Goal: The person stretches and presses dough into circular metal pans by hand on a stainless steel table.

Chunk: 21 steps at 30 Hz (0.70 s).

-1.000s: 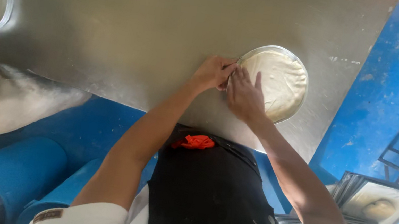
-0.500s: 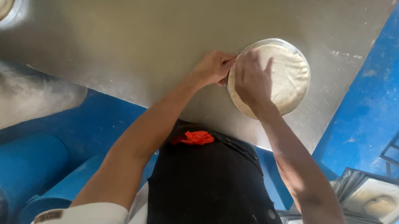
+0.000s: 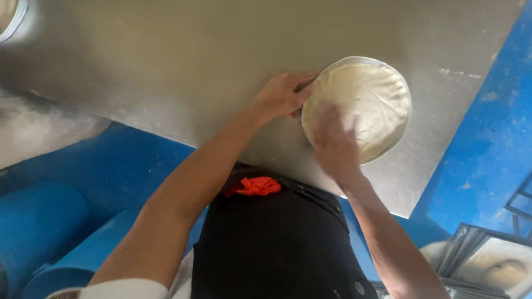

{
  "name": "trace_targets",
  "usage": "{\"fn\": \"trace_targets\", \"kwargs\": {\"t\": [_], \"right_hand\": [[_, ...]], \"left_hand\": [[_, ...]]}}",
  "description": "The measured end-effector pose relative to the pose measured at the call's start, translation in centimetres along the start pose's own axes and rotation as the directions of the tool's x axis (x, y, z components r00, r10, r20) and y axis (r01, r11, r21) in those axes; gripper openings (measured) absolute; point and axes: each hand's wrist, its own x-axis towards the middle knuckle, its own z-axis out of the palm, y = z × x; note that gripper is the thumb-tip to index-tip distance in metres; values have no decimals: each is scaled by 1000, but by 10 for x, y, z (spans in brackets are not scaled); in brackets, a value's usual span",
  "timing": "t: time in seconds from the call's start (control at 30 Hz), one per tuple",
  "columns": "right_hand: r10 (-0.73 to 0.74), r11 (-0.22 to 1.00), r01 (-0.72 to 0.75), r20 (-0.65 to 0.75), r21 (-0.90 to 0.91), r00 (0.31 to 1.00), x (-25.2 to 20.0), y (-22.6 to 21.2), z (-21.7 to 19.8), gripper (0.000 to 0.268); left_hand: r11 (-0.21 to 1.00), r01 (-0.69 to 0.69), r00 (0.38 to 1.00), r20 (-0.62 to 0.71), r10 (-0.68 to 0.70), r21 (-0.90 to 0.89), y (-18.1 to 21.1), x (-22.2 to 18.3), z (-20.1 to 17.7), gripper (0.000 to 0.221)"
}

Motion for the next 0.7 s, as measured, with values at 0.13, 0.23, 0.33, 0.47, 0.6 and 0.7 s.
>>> {"fn": "trace_targets", "kwargs": {"t": [0.13, 0.23, 0.33, 0.47, 0.6, 0.7], "right_hand": [[29, 981, -21, 38, -194, 999, 16, 2, -4, 68], [222, 972, -235, 269, 17, 937, 37, 18, -16, 58], [66, 994, -50, 157, -100, 985, 44, 8, -10, 66], [78, 994, -59, 218, -95, 973, 64, 8, -13, 62], [-37, 946, 94, 184, -309, 982, 70, -10, -15, 59], [34, 995, -25, 99, -93, 994, 79, -4, -17, 57]], "left_hand": [[998, -16, 999, 32, 19, -69, 2, -3, 3, 44], [998, 25, 998, 53, -21, -65, 4, -2, -3, 42], [997, 59, 998, 31, -60, 45, 10, -6, 1, 41], [996, 87, 994, 60, -87, -3, 2, 0, 1, 38], [1000, 6, 1000, 29, -6, -9, 0, 4, -3, 37], [999, 5, 1000, 27, -4, -33, 2, 0, -3, 40]]}}
